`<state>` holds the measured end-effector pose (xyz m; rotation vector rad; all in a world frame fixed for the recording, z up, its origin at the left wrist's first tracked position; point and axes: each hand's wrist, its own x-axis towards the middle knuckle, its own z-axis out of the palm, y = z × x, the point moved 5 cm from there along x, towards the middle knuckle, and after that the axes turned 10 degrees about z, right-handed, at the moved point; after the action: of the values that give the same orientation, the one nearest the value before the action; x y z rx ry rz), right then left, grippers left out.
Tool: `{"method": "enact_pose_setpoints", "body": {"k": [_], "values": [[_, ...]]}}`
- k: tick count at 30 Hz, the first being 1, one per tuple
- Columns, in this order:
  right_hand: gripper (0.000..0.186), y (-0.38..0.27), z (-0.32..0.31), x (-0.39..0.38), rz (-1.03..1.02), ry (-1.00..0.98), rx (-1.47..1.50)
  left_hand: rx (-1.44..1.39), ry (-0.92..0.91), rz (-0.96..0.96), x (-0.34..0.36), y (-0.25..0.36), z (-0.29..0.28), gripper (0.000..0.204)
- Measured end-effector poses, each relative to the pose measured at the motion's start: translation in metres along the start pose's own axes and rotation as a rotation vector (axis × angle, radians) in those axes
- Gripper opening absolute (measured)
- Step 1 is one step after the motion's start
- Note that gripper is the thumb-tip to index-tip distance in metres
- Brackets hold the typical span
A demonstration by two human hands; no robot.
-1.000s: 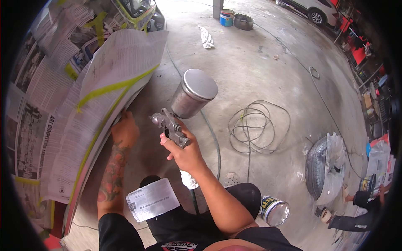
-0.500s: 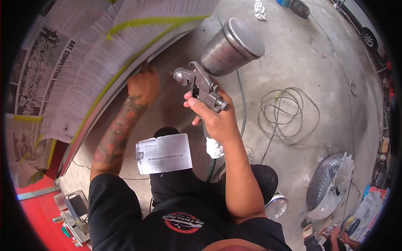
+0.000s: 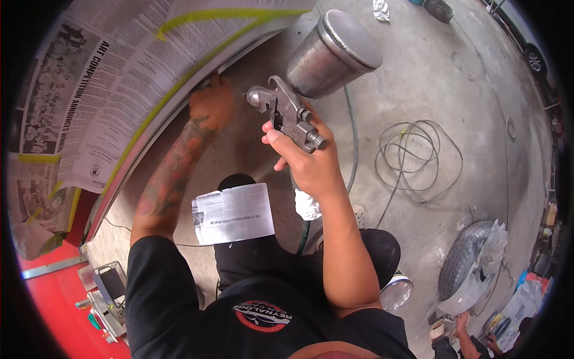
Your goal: Using a spray gun to apply paint to an automotive bumper cover and inspecting the finish.
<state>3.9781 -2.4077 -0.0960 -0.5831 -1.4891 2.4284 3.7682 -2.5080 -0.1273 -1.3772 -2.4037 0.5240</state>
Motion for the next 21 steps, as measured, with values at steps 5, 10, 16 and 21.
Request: {"method": "enact_pose_setpoints", "body": {"k": [5,10,16,21], "values": [[0.053,0.000,-0.004,0.000,-0.023,0.002,-0.021,0.122,-0.296,-0.049,-0.036,0.007,-0.025,0.033],[0.055,0.002,0.001,-0.001,-0.017,0.000,0.002,0.061,-0.223,-0.021,-0.038,0.009,-0.040,0.031],[0.052,0.007,-0.001,0.003,-0.031,-0.010,-0.018,0.024,-0.252,-0.074,-0.043,0.010,-0.044,0.033],[0.044,-0.003,-0.006,0.000,-0.203,0.044,-0.048,0.031,-0.241,-0.063,-0.072,-0.006,-0.035,0.058]]}}
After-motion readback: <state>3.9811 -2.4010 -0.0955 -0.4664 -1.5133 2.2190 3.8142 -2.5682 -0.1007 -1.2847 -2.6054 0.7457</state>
